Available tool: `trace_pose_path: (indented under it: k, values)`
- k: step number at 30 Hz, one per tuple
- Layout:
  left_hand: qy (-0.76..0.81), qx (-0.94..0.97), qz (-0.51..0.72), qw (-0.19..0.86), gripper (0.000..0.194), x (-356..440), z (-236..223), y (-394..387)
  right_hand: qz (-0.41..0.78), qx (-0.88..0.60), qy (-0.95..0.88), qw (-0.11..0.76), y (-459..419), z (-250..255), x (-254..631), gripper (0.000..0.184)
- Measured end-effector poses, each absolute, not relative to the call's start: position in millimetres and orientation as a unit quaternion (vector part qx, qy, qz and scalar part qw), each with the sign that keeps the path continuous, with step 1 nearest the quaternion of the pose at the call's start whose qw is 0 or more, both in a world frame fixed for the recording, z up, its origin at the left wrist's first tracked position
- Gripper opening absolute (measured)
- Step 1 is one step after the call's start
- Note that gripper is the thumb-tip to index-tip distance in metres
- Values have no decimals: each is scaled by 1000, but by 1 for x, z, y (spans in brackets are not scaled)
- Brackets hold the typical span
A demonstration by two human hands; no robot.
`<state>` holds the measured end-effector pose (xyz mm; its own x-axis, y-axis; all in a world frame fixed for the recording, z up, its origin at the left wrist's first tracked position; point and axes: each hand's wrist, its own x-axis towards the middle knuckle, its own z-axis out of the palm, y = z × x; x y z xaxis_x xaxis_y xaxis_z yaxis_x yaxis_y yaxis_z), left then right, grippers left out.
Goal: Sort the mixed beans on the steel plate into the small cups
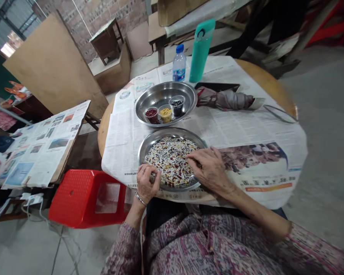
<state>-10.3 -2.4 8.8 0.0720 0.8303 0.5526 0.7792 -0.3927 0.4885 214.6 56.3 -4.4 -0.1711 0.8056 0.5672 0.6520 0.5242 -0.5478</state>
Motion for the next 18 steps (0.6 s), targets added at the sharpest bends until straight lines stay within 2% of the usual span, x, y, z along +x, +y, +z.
trace_pose_path:
  k: [3, 7, 12, 14, 18]
  values:
    - [543, 736, 401, 53, 19, -10, 7, -3, 56, -451, -804, 384, 55, 10, 209, 12]
    - [528, 748, 396, 63, 16, -12, 9, -3, 112, -347, -872, 327, 43, 26, 187, 13]
    - [532, 762, 367, 52, 16, -13, 10, -4, 147, -285, -924, 208, 38, 15, 174, 16]
    - [529, 762, 370, 46, 14, -12, 10, -4, 141, -301, -922, 200, 48, 9, 183, 18]
    - [522, 763, 377, 48, 12, -11, 12, -4, 85, -367, -896, 235, 79, 10, 205, 17]
